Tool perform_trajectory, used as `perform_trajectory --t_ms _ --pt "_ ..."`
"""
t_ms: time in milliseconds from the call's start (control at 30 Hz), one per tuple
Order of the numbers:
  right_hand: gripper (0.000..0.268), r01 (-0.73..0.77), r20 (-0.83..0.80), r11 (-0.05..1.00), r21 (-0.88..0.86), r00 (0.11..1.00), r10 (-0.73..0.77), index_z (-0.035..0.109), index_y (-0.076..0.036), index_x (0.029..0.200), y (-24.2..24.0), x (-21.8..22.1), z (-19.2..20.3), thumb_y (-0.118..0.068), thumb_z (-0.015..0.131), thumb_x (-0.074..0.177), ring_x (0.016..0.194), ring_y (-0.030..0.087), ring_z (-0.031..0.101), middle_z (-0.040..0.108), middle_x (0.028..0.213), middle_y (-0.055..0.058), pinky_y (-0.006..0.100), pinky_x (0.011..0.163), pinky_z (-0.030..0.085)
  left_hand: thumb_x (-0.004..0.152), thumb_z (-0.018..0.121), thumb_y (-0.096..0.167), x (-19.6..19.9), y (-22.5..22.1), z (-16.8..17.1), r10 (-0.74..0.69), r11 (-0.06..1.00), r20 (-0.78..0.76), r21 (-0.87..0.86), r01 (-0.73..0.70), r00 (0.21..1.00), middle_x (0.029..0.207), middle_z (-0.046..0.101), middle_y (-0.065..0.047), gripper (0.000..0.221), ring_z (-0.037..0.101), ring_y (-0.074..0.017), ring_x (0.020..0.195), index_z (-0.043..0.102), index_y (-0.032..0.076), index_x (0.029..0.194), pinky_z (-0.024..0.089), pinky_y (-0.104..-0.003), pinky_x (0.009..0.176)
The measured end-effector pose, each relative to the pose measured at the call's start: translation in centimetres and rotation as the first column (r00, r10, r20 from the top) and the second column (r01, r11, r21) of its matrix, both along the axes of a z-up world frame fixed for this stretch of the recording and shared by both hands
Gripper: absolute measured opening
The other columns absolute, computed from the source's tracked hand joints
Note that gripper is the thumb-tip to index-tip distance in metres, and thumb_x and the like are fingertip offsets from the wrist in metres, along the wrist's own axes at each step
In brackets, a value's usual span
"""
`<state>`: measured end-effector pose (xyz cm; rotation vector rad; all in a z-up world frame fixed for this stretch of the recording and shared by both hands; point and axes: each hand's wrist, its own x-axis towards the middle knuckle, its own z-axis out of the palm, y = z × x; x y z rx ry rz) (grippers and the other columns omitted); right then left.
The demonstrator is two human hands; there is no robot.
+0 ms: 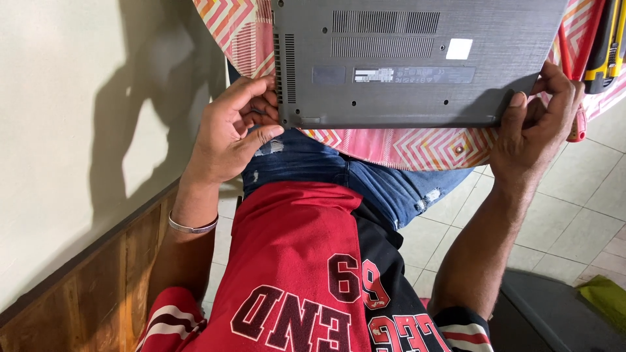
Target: Aligning and snapping the bottom plastic cover onto a laptop chassis during reassembly.
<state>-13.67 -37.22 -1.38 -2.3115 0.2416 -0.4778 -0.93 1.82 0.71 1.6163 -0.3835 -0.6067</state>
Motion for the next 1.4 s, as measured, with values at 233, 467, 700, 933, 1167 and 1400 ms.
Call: perform_trajectory --t_ms 233,467,700,933,1167,1400 --pt "0.038 0.051 0.017 0.998 0.022 0.999 -0.051 0.050 0.014 0.142 0.6 -0.3 0.3 -0.017 0.051 0.120 0.088 0.020 0.042 0.046 0.121 0.019 0.032 0.073 0.037 0.097 0.072 0.005 0.4 -0.3 0.5 -0.048 0.998 0.046 0.035 0.046 0.998 0.114 0.052 -0.012 0.043 0.060 -0.0178 0.098 0.053 -0.006 0.135 0.059 -0.025 0.088" --pt "0.041 0.014 0.070 0.999 0.041 0.997 -0.017 0.042 0.012 0.145 0.6 0.5 0.9 -0.020 0.045 0.121 0.114 0.030 0.042 0.040 0.123 0.019 0.043 0.100 0.041 0.093 0.074 0.011 0.4 -0.2 0.0 -0.031 0.999 -0.039 -0.033 0.029 0.999 0.114 0.054 -0.009 0.050 0.058 -0.0156 0.099 0.052 -0.004 0.135 0.056 -0.025 0.089" --pt "0.043 0.094 0.087 0.995 0.043 0.991 -0.098 0.048 0.011 0.138 1.2 1.4 1.2 -0.028 0.047 0.118 0.105 0.026 0.045 0.047 0.116 0.018 0.039 0.094 0.040 0.089 0.072 -0.003 0.9 -0.1 0.2 0.111 0.985 -0.194 -0.105 -0.133 0.975 0.115 0.058 -0.011 0.058 0.060 -0.0144 0.099 0.051 -0.006 0.143 0.054 -0.021 0.088" --pt "0.063 0.172 -0.022 0.976 0.130 0.985 -0.171 0.049 0.005 0.140 1.2 1.0 1.7 -0.053 0.041 0.113 0.102 0.020 0.044 0.048 0.114 0.010 0.035 0.088 0.039 0.090 0.070 0.001 2.4 0.6 2.0 -0.009 1.000 -0.148 -0.015 0.007 0.989 0.104 0.060 -0.012 0.050 0.063 -0.0172 0.087 0.050 -0.007 0.136 0.058 -0.023 0.078" --pt "0.033 0.141 0.038 0.935 0.325 0.986 -0.162 0.048 0.006 0.143 -0.3 0.4 -0.7 -0.010 0.044 0.115 0.077 0.020 0.046 0.045 0.093 0.013 0.032 0.067 0.044 0.083 0.081 0.005 5.9 0.7 3.5 -0.149 0.960 0.036 0.244 0.135 0.988 0.096 0.065 -0.025 0.045 0.070 -0.0334 0.083 0.065 -0.011 0.122 0.061 -0.044 0.071" --pt "0.046 0.300 -0.010 0.938 0.175 0.953 -0.303 0.052 -0.004 0.136 3.0 2.2 1.2 -0.040 0.043 0.110 0.084 0.013 0.037 0.036 0.091 0.000 0.032 0.072 0.030 0.094 0.071 -0.012 15.7 -8.6 4.2 -0.298 0.952 0.836 0.294 0.082 0.462 0.085 0.066 -0.009 0.013 0.058 -0.0220 0.077 0.075 0.000 0.091 0.042 -0.035 0.068"
